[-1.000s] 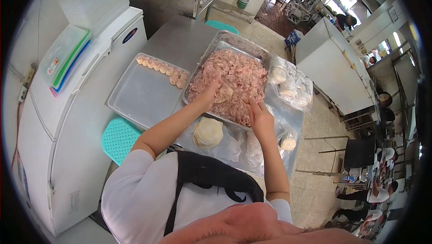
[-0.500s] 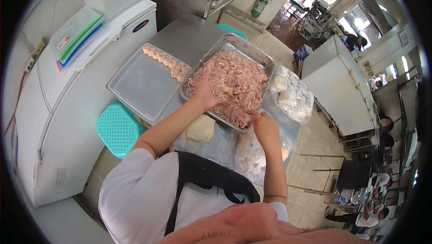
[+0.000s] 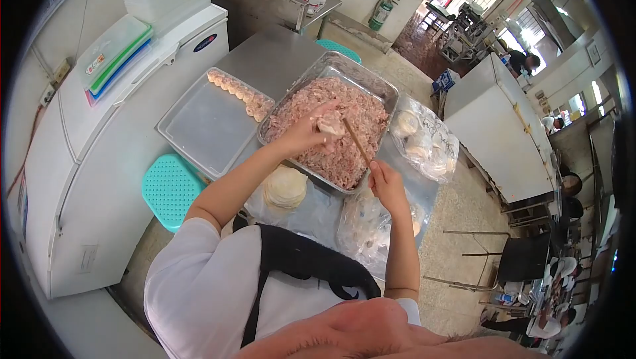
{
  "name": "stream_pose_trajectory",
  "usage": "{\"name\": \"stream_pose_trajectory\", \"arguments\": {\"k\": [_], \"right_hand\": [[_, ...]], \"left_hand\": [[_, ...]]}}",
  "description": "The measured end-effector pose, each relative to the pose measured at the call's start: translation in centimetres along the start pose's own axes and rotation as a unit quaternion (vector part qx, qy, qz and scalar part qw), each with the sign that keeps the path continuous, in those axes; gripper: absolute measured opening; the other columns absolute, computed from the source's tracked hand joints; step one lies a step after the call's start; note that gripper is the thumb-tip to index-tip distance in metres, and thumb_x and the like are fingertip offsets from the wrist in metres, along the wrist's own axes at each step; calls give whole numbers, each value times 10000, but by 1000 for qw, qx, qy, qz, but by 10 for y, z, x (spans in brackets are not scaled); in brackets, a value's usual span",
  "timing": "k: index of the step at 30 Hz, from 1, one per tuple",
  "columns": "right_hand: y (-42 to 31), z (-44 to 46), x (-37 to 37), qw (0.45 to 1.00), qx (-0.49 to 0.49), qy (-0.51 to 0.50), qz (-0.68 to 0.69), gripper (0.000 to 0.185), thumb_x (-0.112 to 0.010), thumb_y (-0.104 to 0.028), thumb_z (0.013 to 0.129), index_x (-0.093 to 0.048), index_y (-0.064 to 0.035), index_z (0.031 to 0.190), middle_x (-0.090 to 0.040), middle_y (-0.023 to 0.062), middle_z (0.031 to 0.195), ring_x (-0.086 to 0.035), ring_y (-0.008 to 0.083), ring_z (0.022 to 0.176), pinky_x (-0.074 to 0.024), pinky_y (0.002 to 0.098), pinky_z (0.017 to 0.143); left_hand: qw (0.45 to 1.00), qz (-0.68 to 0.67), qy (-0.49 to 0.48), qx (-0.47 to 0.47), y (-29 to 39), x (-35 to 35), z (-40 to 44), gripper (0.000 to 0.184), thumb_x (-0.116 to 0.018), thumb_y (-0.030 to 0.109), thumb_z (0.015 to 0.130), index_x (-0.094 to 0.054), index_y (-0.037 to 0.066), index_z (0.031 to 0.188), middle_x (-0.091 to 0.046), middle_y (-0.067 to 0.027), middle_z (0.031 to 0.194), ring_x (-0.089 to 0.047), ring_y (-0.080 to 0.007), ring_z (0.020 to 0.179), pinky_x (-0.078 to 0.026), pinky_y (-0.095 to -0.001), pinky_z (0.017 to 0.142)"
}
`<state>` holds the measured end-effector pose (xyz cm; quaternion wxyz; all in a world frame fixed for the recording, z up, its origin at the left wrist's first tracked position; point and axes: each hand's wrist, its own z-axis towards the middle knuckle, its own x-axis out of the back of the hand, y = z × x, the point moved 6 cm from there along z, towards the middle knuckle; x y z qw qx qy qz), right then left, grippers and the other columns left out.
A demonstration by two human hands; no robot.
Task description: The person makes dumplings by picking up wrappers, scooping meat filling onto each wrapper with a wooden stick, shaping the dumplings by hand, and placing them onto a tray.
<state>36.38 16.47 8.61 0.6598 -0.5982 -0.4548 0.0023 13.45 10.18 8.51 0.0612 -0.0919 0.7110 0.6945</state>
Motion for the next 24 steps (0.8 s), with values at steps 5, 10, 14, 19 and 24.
{"name": "stream_pose_trajectory", "arguments": {"k": [5,10,14,19,24], "right_hand": [[-34,-19,8,996,69,-36,-40,297,-535,-254,996,-662,-10,1107,-576,89,645,-570,140,598,-462,301,580],[-33,-20,-7,949,294,55,-105,278,-591,-239,970,-676,-23,1123,-653,110,758,-612,186,662,-476,324,592],[-37,-17,-4,953,225,74,-188,270,-599,-217,941,-654,-55,1149,-651,156,891,-649,342,771,-514,409,661],[-16,-10,-29,931,207,140,-266,233,-603,-190,925,-650,-112,1140,-612,141,882,-626,384,788,-497,452,666],[29,-1,-13,937,112,76,-321,225,-594,-236,941,-656,-132,1130,-671,133,876,-664,322,779,-519,432,675]], "left_hand": [[931,287,-25,-222,24,-6,-2,746,-771,74,746,-438,87,1413,-616,-112,1259,-552,-251,1215,-423,-377,1043],[930,362,-33,-53,4,5,2,540,-800,170,730,-621,60,1227,-605,-137,1276,-571,-246,1163,-437,-352,1003],[937,344,-47,-44,-8,9,12,484,-796,241,738,-648,40,1152,-655,-133,1161,-610,-226,1067,-468,-344,932],[962,263,38,-68,-41,30,21,420,-756,238,770,-649,8,1105,-709,-121,923,-647,-209,866,-504,-341,811],[957,253,14,141,-11,11,-10,495,-795,250,773,-595,38,1174,-671,-91,983,-636,-195,917,-498,-345,844]]}}
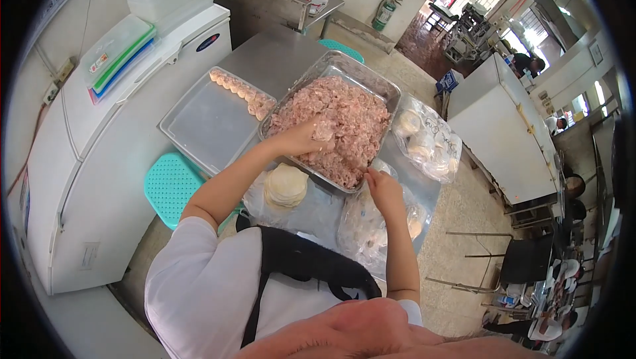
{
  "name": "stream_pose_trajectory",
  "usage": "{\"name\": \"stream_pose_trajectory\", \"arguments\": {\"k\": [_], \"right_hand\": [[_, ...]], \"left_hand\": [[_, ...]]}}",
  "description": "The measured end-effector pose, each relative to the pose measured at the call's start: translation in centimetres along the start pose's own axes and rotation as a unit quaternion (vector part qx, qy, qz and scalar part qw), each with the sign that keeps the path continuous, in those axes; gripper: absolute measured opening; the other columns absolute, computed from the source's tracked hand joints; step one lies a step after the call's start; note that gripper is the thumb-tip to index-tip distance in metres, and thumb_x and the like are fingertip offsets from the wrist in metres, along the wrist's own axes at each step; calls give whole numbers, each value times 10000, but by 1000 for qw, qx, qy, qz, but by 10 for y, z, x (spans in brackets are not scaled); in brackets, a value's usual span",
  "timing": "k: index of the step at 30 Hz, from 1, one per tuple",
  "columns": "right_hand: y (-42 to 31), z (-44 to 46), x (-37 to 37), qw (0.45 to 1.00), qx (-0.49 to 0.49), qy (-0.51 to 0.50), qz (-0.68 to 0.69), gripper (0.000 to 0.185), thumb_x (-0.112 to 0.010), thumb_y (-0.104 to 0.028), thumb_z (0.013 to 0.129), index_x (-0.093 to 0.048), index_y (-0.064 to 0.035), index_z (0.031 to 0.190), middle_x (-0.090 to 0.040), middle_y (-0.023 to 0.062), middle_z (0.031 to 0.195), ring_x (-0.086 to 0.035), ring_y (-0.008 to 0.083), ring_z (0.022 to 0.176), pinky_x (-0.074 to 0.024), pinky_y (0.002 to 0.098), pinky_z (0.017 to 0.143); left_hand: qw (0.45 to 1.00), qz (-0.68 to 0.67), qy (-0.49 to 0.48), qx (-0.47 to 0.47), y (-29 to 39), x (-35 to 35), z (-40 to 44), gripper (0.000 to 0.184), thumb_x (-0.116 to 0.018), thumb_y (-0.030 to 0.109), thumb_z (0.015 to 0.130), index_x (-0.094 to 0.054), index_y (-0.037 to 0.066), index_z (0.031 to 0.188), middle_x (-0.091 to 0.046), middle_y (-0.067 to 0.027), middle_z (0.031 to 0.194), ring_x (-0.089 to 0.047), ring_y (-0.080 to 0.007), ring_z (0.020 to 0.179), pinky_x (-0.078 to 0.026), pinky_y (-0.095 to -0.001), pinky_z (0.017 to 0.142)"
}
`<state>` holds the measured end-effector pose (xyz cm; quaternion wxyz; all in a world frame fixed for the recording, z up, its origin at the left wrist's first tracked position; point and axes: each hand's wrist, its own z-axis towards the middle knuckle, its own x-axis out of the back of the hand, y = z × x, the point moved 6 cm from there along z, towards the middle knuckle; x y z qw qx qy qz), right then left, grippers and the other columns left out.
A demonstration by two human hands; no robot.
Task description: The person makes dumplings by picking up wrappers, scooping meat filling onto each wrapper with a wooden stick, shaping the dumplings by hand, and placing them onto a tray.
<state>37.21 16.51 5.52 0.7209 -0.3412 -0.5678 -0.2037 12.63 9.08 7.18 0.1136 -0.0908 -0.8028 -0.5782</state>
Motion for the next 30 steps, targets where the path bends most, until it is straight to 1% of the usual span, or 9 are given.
{"name": "stream_pose_trajectory", "arguments": {"k": [4,6,10,12,15,19,21,28,30], "right_hand": [[-3,-13,30,963,-58,13,262,279,-584,-263,963,-659,-109,1184,-690,145,893,-673,272,797,-519,377,726],[-33,-15,33,935,6,-48,353,309,-577,-277,976,-663,-94,1210,-690,152,871,-663,242,790,-508,335,750],[-29,-6,-4,927,-66,-159,333,299,-593,-260,963,-669,-95,1201,-678,143,860,-646,243,751,-509,328,729],[-21,4,12,963,101,4,249,277,-596,-239,950,-655,-104,1183,-664,133,861,-650,262,723,-513,362,659],[-53,-8,42,985,78,124,91,277,-604,-195,942,-639,-111,1204,-648,116,840,-645,315,726,-504,408,621],[-45,-7,-8,988,69,122,69,237,-586,-215,943,-658,-136,1154,-632,133,848,-631,366,753,-510,443,646],[-16,3,-17,997,-1,-9,-83,245,-548,-256,948,-631,-152,1154,-638,141,863,-654,339,761,-518,465,680],[-5,-15,-9,973,41,36,223,270,-510,-300,992,-671,-93,1059,-629,141,737,-657,291,719,-493,410,641],[-12,-13,-22,922,-46,-116,368,349,-496,-327,1015,-682,-40,1086,-521,20,613,-527,110,584,-411,269,571]], "left_hand": [[988,-47,-12,-147,21,1,-13,425,-798,218,770,-618,39,1111,-671,-89,1005,-636,-194,916,-497,-341,852],[921,89,29,-378,30,0,-7,371,-796,176,765,-643,45,1077,-677,-85,1005,-638,-186,914,-499,-329,850],[923,134,53,-356,3,-2,15,343,-798,190,757,-669,54,1044,-684,-77,997,-644,-177,910,-502,-328,840],[964,119,4,-237,0,-3,18,435,-786,254,714,-666,66,1089,-686,-132,1040,-638,-282,999,-490,-362,905],[984,83,85,-135,-17,3,22,421,-767,279,731,-671,57,1076,-688,-147,1042,-644,-283,1016,-493,-368,907],[981,141,54,-122,-43,-4,37,533,-771,320,745,-629,75,1196,-648,-179,1181,-612,-306,1108,-468,-372,962],[949,167,155,-216,-73,2,60,585,-795,285,770,-572,42,1253,-705,-127,951,-645,-224,880,-511,-354,812],[947,137,36,-287,21,3,-18,983,-788,263,772,-191,83,1531,-458,-208,1446,-467,-299,1317,-367,-365,1085],[956,156,40,-244,27,2,-21,1005,-783,234,778,-150,111,1549,-322,-201,1538,-358,-303,1404,-304,-371,1138]]}}
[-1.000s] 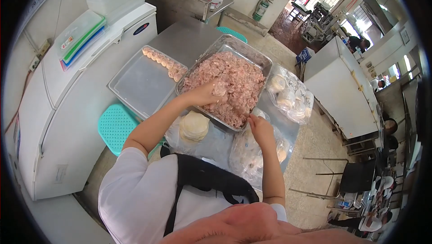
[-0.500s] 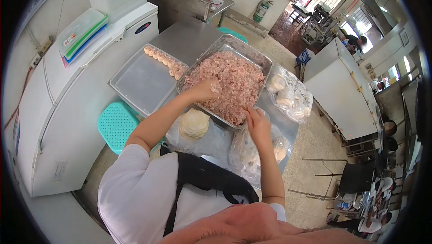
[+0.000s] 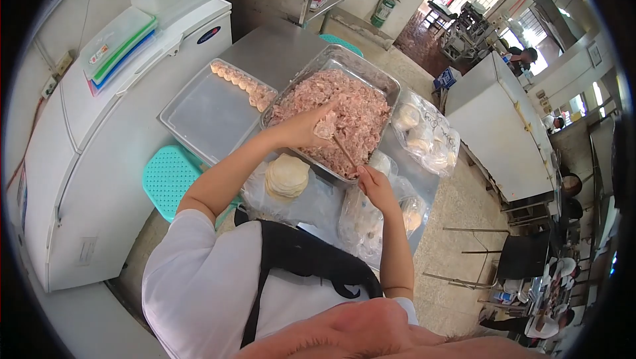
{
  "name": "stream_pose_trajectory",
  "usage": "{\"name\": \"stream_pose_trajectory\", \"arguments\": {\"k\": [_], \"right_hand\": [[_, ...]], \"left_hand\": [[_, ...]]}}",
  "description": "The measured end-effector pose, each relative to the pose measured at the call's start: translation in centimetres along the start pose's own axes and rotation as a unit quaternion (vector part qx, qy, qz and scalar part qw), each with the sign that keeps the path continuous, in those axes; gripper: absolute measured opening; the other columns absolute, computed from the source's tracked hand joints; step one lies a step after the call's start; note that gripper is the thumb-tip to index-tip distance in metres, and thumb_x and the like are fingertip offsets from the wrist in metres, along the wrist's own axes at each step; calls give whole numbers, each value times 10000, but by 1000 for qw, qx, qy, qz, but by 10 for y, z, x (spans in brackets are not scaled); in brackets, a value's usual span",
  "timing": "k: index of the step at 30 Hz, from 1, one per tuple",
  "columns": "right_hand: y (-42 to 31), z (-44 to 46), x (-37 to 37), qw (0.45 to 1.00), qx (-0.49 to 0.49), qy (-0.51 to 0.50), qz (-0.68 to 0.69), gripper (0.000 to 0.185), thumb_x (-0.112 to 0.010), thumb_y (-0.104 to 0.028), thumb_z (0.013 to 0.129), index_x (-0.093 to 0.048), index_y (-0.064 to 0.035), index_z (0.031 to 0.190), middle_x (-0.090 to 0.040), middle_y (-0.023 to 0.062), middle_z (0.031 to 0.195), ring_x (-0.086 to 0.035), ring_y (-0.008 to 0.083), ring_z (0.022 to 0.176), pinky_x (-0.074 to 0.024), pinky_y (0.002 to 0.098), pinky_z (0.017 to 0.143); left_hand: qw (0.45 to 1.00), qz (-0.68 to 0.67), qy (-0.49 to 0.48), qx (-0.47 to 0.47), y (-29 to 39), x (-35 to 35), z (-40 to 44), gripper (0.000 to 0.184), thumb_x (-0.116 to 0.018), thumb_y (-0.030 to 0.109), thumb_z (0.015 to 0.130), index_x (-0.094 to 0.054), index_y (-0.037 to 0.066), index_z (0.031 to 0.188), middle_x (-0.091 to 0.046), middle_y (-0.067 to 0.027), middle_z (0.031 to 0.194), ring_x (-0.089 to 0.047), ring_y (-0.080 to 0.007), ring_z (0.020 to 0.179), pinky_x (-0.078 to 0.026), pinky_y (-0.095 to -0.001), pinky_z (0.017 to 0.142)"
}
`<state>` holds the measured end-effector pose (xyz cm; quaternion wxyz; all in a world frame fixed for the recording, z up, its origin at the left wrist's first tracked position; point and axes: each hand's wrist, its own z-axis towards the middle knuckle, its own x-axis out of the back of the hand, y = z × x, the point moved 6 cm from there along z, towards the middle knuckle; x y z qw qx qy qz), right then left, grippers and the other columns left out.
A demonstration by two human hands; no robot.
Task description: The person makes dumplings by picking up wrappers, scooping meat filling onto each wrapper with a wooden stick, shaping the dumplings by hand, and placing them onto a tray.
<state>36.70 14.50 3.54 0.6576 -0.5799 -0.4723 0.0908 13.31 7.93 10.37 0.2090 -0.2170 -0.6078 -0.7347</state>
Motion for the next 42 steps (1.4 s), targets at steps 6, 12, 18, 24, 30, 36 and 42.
{"name": "stream_pose_trajectory", "arguments": {"k": [6,12,18,24,30,36,42], "right_hand": [[-41,-14,10,997,50,37,-54,327,-532,-278,1005,-678,-11,1124,-561,19,645,-528,99,614,-428,267,600],[-47,-10,-1,969,175,54,-164,282,-598,-252,947,-682,-46,1120,-688,192,1052,-669,335,936,-516,374,836],[-67,-6,45,958,91,80,-261,248,-596,-242,948,-681,-113,1142,-684,166,981,-664,337,848,-528,404,752],[-19,12,-6,931,138,172,-293,268,-548,-259,966,-643,-118,1173,-664,151,913,-655,355,797,-518,439,670],[-29,-6,26,947,19,135,-289,280,-562,-271,963,-659,-87,1151,-688,155,994,-664,356,854,-525,421,731],[-42,8,-15,995,60,47,-71,293,-604,-274,949,-677,-64,1139,-695,160,1019,-682,279,898,-519,348,777],[-80,14,-7,954,106,144,-241,239,-606,-216,946,-661,-61,1118,-685,138,918,-660,288,791,-508,385,696]], "left_hand": [[994,-61,-22,-89,-10,-8,4,738,-796,247,760,-471,89,1404,-509,-143,1416,-475,-272,1316,-379,-366,1080],[987,32,-83,-133,-9,-8,1,373,-799,244,754,-650,68,1047,-670,-129,1062,-634,-286,994,-482,-393,871],[999,4,11,-43,-31,-10,1,395,-796,276,759,-630,37,1027,-680,-149,944,-647,-299,892,-496,-379,807],[995,-4,11,103,-78,-20,16,475,-816,368,717,-666,63,1048,-691,-168,1025,-655,-297,936,-512,-376,837],[952,-225,-60,198,-45,-5,-5,500,-834,246,743,-602,59,1144,-662,-82,1042,-618,-200,994,-469,-336,919],[982,-92,-39,-160,-27,0,6,332,-785,156,758,-621,56,1030,-663,-90,988,-616,-216,973,-469,-355,911],[998,13,52,-45,-109,-2,17,453,-779,313,744,-641,56,1090,-655,-163,1148,-613,-343,1067,-477,-401,910]]}}
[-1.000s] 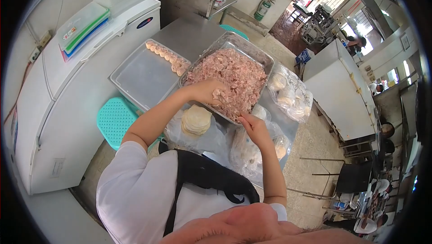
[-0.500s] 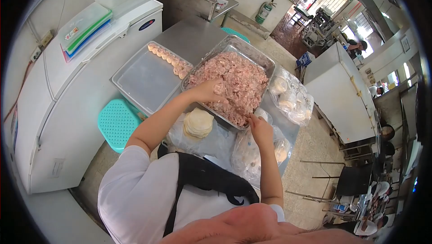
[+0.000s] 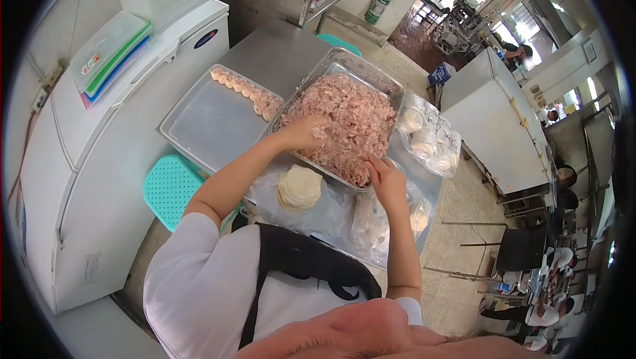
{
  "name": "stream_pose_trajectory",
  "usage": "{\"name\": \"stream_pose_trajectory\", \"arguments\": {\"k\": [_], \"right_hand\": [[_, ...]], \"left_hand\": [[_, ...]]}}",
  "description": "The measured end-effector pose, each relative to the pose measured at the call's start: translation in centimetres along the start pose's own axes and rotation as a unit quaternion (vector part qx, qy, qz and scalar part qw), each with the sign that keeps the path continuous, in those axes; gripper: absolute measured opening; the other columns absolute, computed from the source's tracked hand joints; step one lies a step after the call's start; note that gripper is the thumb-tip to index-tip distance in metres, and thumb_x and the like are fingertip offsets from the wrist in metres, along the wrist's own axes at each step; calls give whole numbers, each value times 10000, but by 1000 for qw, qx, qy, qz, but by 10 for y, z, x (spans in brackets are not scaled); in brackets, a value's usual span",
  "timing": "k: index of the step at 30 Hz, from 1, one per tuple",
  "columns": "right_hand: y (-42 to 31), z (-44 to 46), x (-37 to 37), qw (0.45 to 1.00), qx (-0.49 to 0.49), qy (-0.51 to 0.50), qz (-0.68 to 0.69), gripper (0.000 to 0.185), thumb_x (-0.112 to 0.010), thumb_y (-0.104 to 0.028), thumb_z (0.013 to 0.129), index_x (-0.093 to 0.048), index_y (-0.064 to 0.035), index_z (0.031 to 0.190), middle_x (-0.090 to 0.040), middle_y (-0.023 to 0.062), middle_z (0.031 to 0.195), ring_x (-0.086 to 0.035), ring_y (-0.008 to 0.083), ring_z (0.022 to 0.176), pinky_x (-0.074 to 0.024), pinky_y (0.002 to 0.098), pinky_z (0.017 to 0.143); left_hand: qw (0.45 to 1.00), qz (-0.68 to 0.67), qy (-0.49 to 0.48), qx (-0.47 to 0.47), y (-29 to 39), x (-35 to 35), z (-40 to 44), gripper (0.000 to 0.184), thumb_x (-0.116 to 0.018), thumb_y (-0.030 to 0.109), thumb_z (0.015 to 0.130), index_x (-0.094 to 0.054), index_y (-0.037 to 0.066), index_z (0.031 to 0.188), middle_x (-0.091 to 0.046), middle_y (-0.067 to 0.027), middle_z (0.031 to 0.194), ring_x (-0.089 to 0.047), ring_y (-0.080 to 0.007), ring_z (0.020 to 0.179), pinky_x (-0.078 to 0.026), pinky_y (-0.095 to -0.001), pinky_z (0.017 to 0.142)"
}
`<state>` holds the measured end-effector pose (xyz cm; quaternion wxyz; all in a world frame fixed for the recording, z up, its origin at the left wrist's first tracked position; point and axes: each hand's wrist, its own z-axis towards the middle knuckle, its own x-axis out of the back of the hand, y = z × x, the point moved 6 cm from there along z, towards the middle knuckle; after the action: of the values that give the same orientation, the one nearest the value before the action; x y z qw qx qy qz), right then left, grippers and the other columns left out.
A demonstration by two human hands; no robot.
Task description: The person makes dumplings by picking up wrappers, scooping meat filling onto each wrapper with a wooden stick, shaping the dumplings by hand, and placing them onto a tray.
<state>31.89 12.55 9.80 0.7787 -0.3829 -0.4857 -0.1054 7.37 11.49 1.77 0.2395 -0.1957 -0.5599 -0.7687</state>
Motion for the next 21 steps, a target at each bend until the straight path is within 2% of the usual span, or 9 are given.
{"name": "stream_pose_trajectory", "arguments": {"k": [1,4,6,8,9,13,15,17,21], "right_hand": [[-10,0,3,994,-20,51,-96,238,-608,-218,939,-656,-72,1120,-671,144,902,-657,334,810,-512,420,698],[-35,-1,-27,996,13,55,-72,248,-596,-231,936,-653,-82,1125,-657,163,905,-634,390,838,-508,462,720],[-5,-1,-49,997,21,68,-12,261,-584,-266,940,-652,-106,1135,-667,170,921,-644,385,858,-509,466,724],[30,-2,-55,968,-113,-78,-209,232,-566,-290,945,-664,-163,1113,-669,148,931,-658,346,845,-519,443,702],[38,-6,-52,972,-132,-98,-168,240,-554,-285,946,-666,-176,1128,-682,148,935,-662,342,871,-515,448,714],[-15,-12,-3,983,-161,-3,-83,248,-565,-268,952,-681,-149,1136,-693,154,925,-664,333,855,-515,408,728],[-56,-4,3,989,-144,14,15,256,-590,-249,949,-680,-98,1134,-696,162,943,-669,302,861,-510,369,752],[-81,5,-14,984,-108,8,143,257,-622,-194,951,-670,-10,1124,-700,162,993,-664,218,890,-492,294,804],[-98,21,-51,997,8,-9,79,248,-643,-200,927,-681,-24,1098,-690,154,947,-669,265,836,-509,323,749]], "left_hand": [[1000,-1,0,0,-3,6,2,453,-779,313,744,-641,56,1090,-655,-163,1148,-613,-343,1067,-477,-401,910],[988,-62,-107,92,-8,8,4,567,-793,375,725,-630,35,1149,-633,-204,1179,-594,-368,1104,-471,-419,931],[978,54,-148,134,-1,17,2,666,-805,410,711,-598,39,1223,-611,-215,1226,-577,-356,1150,-453,-412,971],[993,49,-56,87,-9,28,-14,682,-807,413,713,-583,43,1240,-608,-213,1237,-575,-339,1162,-449,-401,977],[998,45,30,41,-12,40,-21,699,-809,415,715,-569,46,1258,-604,-210,1248,-572,-322,1174,-445,-391,982],[983,-108,-97,108,10,75,-27,665,-811,357,734,-549,69,1274,-609,-159,1263,-575,-290,1172,-444,-372,982],[988,-103,-21,-109,40,96,-25,504,-824,245,735,-616,68,1158,-678,-86,1084,-661,-211,974,-496,-359,882],[986,-110,-48,-114,32,96,-24,442,-818,240,740,-634,62,1100,-683,-82,1054,-660,-215,954,-497,-354,865],[981,-90,-85,-153,32,111,-32,300,-803,226,751,-663,49,948,-689,-86,955,-657,-235,904,-499,-343,816]]}}
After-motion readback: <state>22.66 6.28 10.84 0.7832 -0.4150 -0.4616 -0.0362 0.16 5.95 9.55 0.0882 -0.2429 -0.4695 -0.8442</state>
